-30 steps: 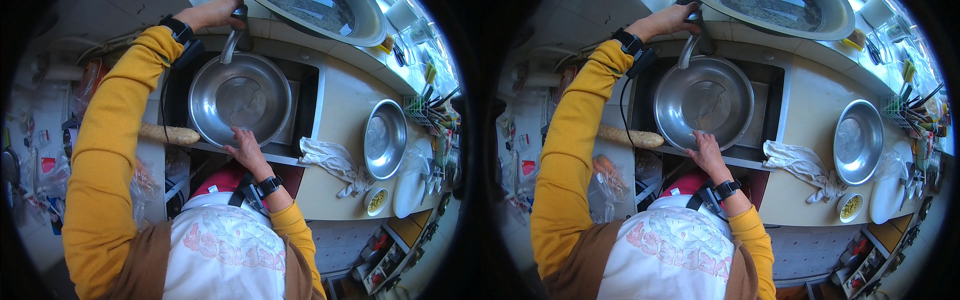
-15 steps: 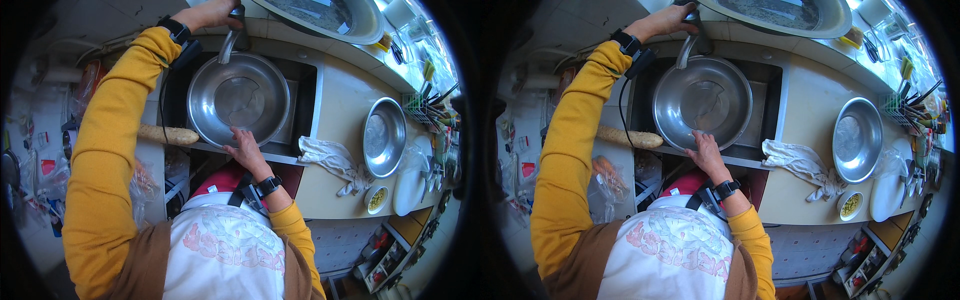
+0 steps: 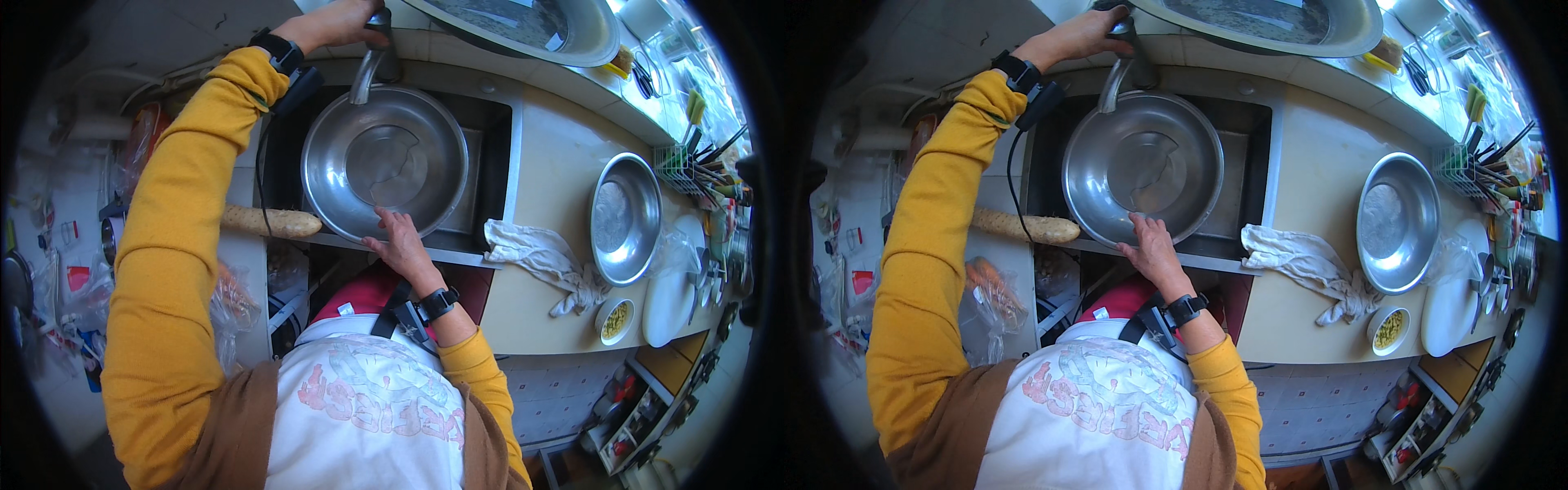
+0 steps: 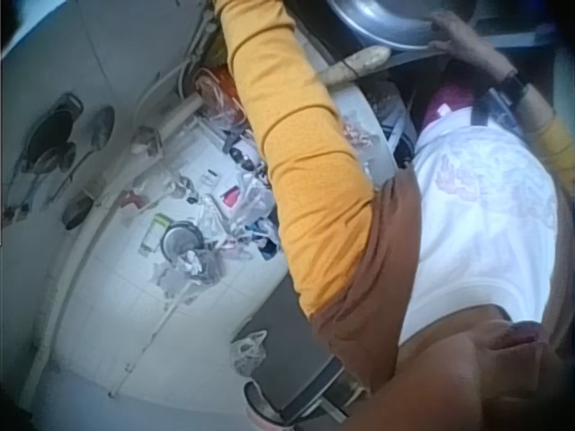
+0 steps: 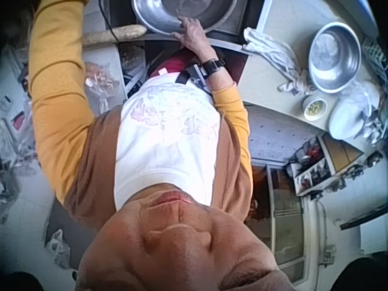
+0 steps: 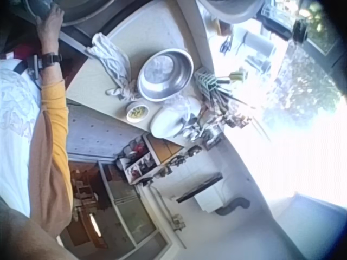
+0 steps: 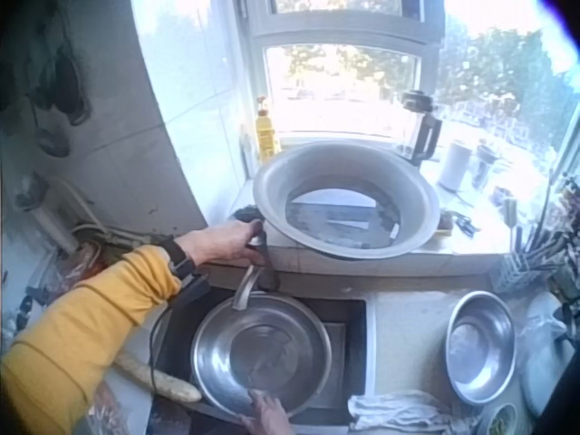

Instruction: The person fills a metal bowl with water from the kitchen sink, then carries a pressure cooker to the stove and opens it. They pick up a small pot and walk to a water dispenser, where they fill the pot with water.

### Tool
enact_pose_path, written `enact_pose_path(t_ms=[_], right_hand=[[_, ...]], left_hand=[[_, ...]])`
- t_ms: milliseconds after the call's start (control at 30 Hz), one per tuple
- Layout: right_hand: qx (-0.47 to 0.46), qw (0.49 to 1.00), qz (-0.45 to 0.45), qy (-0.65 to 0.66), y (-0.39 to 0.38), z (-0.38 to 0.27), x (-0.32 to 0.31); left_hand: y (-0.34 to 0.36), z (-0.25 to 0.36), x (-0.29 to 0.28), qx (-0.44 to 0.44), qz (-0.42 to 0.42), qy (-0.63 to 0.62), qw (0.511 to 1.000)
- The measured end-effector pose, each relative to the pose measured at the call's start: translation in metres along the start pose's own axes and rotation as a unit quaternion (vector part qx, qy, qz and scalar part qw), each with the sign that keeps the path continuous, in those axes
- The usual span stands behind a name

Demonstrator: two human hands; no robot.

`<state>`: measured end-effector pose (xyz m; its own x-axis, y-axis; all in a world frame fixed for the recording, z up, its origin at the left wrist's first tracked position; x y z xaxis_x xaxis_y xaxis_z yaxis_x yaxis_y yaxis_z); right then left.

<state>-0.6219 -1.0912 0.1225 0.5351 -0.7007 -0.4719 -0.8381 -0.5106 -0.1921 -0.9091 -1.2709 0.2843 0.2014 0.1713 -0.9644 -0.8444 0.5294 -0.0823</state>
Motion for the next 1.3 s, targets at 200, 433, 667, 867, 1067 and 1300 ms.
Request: enact_pose_path(t_ms=[200, 433, 667, 867, 1067, 1300], right_hand=[[0.005, 1.0, -0.001, 0.003, -0.001, 0.0, -0.002], [0.011, 1.0, -0.001, 0.004, -0.002, -0.002, -0.003], [0.018, 1.0, 0.001, 0.011, -0.004, -0.002, -0.005], [0.02, 1.0, 0.005, 0.014, -0.005, -0.002, -0.006], [0.02, 1.0, 0.002, 0.012, -0.004, 0.0, -0.006], [0.024, 1.0, 0.001, 0.009, -0.003, 0.002, -0.006]], left_hand=[[0.003, -0.007, 0.004, 0.012, 0.007, 0.0, 1.0], [0.005, -0.011, 0.006, -0.009, -0.005, 0.004, 1.0], [0.005, -0.01, 0.007, -0.007, -0.009, 0.0, 1.0], [0.004, -0.016, 0.018, -0.043, 0.021, 0.061, 0.997], [0.006, -0.021, 0.021, -0.069, -0.009, 0.069, 0.995], [0.005, -0.019, 0.018, -0.057, 0.003, 0.074, 0.996]])
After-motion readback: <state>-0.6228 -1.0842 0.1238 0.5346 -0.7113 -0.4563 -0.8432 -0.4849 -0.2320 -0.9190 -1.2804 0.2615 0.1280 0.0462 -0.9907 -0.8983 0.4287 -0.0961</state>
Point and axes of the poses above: each hand's wrist, its own y-axis towards the middle knuckle, its own x-axis out of the palm, z = x × y, the point moved 4 cm from there along y, towards the middle knuckle, and after that the axes turned 1 degree about x, right-handed, at the moved point
